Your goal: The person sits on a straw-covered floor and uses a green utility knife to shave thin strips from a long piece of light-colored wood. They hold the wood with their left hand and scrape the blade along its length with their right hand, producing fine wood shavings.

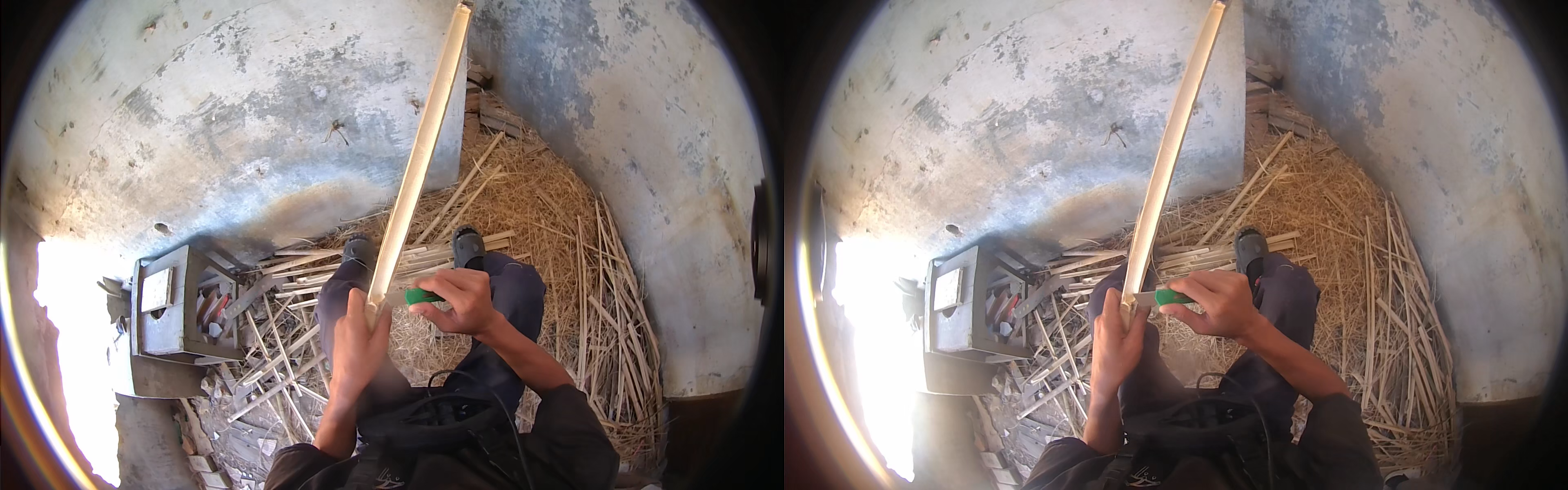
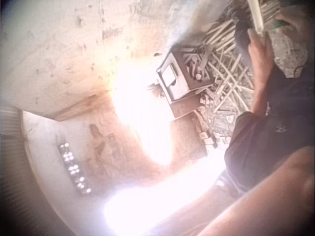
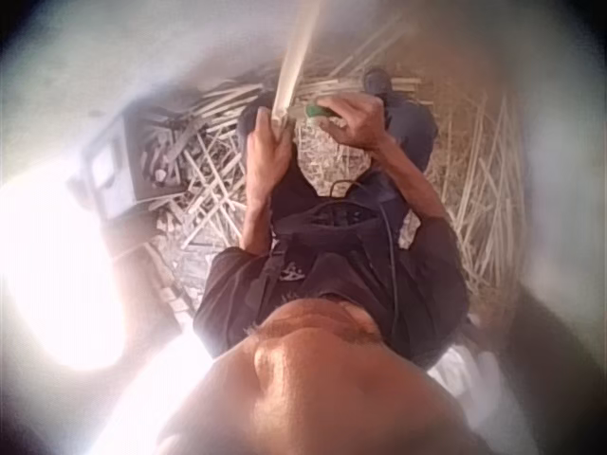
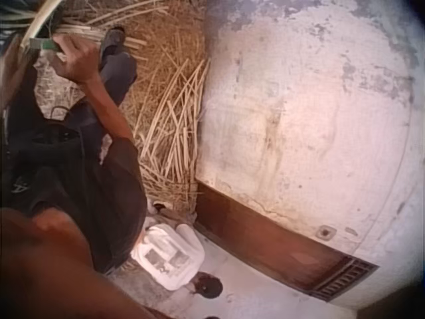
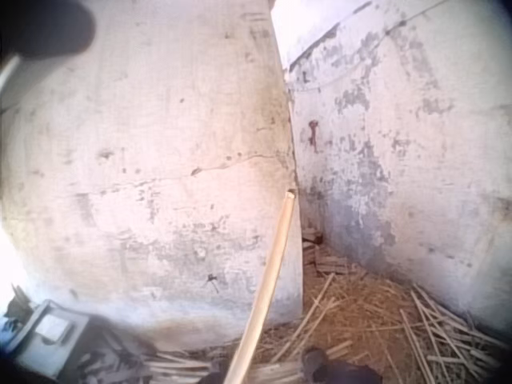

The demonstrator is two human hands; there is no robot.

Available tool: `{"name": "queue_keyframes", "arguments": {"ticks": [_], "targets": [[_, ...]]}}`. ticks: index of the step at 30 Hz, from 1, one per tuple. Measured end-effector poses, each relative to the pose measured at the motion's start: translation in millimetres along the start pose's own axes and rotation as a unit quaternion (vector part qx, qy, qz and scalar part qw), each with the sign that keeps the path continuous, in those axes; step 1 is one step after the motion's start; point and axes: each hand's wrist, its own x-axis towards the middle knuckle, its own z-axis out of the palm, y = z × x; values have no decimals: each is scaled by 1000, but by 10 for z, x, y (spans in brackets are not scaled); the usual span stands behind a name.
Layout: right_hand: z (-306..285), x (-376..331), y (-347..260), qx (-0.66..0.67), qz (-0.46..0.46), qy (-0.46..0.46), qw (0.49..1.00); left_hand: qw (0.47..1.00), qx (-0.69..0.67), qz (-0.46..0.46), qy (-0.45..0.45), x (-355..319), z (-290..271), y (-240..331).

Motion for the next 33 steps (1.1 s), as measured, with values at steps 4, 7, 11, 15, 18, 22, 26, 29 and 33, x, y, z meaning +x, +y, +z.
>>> {"name": "queue_keyframes", "arguments": {"ticks": [4,7,11,15,18,22,26,29,33], "targets": [[17,-6,11,3,20,-1,1000,1000,-18,-16,-16,15,5,98],[28,-10,25,5,21,-6,1000,999,-38,-12,-26,37,-1,144],[30,-11,31,5,25,-3,1000,997,-55,-10,-44,62,-13,185],[16,-2,11,-19,26,4,999,995,-87,3,-54,73,-7,173],[24,12,-3,-42,21,19,999,996,-68,-6,-49,67,13,153],[3,25,-18,-76,14,32,997,996,-65,-4,-66,59,25,89],[-3,0,-1,-100,11,35,994,992,-92,-24,-81,61,19,106],[1,-1,27,-100,9,43,994,992,-84,-33,-83,42,26,81],[-24,14,-27,-114,20,24,993,997,-52,2,-56,-11,71,-56]]}}
